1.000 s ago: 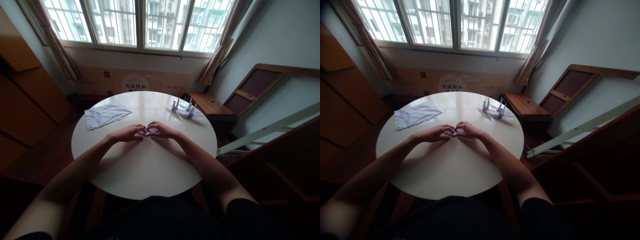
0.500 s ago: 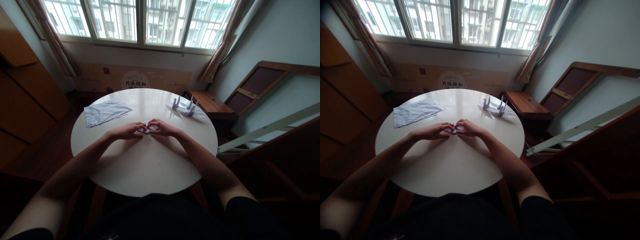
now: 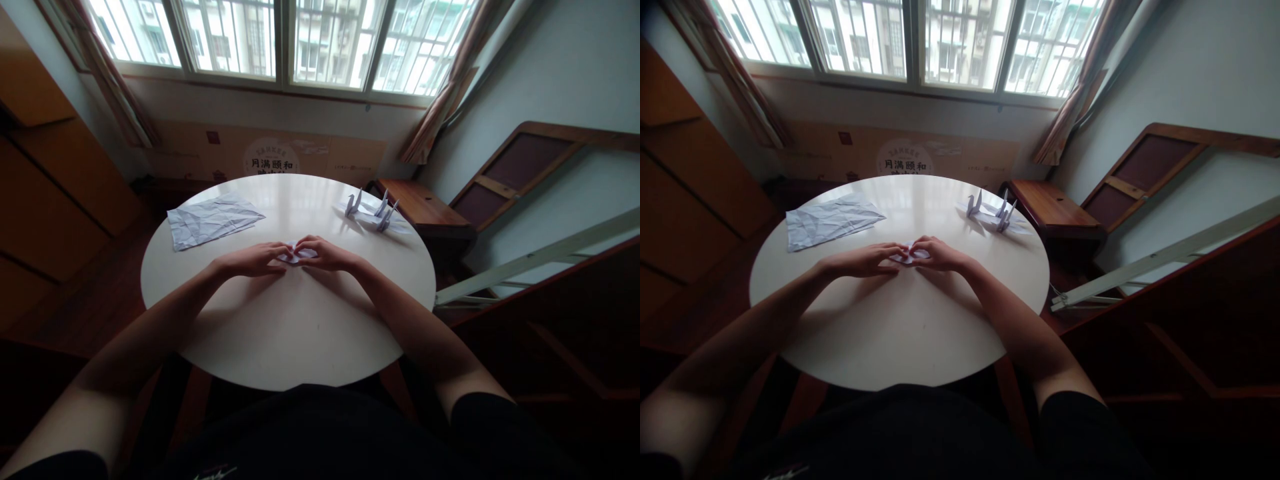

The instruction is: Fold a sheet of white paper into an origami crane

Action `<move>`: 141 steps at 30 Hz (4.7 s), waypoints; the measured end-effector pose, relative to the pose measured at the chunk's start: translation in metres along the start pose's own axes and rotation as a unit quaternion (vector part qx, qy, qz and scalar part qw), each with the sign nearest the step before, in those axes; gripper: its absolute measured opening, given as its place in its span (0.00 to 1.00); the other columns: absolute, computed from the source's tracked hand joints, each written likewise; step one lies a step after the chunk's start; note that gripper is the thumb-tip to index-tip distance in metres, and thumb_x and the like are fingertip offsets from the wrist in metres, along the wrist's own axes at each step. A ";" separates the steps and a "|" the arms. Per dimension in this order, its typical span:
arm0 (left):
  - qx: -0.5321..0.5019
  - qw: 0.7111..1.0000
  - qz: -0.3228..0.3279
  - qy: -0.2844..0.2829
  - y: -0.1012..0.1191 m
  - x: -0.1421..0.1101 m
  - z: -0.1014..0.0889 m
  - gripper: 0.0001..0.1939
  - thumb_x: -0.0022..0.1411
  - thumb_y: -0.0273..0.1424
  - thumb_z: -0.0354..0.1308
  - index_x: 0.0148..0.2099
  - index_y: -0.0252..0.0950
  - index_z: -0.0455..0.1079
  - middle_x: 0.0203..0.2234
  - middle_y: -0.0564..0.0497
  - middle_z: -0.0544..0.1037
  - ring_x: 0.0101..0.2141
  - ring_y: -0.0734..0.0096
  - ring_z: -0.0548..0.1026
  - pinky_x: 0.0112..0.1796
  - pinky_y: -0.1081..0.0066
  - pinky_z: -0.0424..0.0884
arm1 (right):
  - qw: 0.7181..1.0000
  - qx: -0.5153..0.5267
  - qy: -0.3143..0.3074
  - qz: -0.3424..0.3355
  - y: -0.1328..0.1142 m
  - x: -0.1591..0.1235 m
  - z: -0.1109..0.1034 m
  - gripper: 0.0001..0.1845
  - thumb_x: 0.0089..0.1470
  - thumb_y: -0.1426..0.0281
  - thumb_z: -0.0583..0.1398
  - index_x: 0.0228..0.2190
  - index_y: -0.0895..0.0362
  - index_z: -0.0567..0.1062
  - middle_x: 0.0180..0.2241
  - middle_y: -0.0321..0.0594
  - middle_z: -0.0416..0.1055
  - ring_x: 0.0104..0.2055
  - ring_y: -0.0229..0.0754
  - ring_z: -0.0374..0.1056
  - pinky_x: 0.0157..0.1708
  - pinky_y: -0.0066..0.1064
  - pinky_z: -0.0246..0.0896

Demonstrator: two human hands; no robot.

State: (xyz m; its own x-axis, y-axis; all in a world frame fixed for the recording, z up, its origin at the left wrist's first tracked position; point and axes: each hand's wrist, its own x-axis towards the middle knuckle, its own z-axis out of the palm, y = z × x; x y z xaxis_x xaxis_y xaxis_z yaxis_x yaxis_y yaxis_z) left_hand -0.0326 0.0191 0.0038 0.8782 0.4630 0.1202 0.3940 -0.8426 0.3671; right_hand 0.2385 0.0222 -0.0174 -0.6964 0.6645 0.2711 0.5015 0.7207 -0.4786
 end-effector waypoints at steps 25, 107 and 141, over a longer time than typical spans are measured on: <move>-0.001 1.000 -0.008 -0.018 0.000 -0.004 -0.003 0.25 0.70 0.36 0.59 0.67 0.38 0.64 0.63 0.41 0.69 0.60 0.55 0.70 0.61 0.62 0.64 | 1.000 0.007 -0.009 0.001 -0.005 0.001 -0.004 0.19 0.59 0.59 0.65 0.49 0.55 0.80 0.50 0.50 0.73 0.54 0.51 0.70 0.58 0.47 0.64; 0.021 0.999 -0.022 -0.035 0.002 -0.004 -0.004 0.27 0.71 0.37 0.58 0.68 0.36 0.63 0.63 0.39 0.68 0.61 0.53 0.69 0.61 0.60 0.64 | 1.000 0.002 -0.007 -0.001 -0.006 -0.001 -0.005 0.18 0.59 0.60 0.65 0.49 0.54 0.80 0.50 0.50 0.73 0.54 0.51 0.70 0.57 0.48 0.65; 0.028 0.998 -0.027 -0.042 0.001 -0.003 -0.004 0.28 0.71 0.38 0.58 0.69 0.38 0.62 0.65 0.40 0.67 0.62 0.53 0.68 0.62 0.59 0.62 | 1.000 0.008 -0.013 0.004 -0.006 0.000 -0.005 0.18 0.59 0.59 0.66 0.48 0.54 0.80 0.51 0.49 0.73 0.55 0.52 0.70 0.59 0.49 0.64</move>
State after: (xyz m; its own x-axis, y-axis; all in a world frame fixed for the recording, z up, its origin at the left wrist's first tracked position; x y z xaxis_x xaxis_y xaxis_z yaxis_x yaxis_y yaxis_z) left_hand -0.0364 0.0181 0.0074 0.8744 0.4846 0.0230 0.4532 -0.8328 0.3180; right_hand 0.2380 0.0184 -0.0101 -0.7062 0.6643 0.2450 0.4988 0.7123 -0.4937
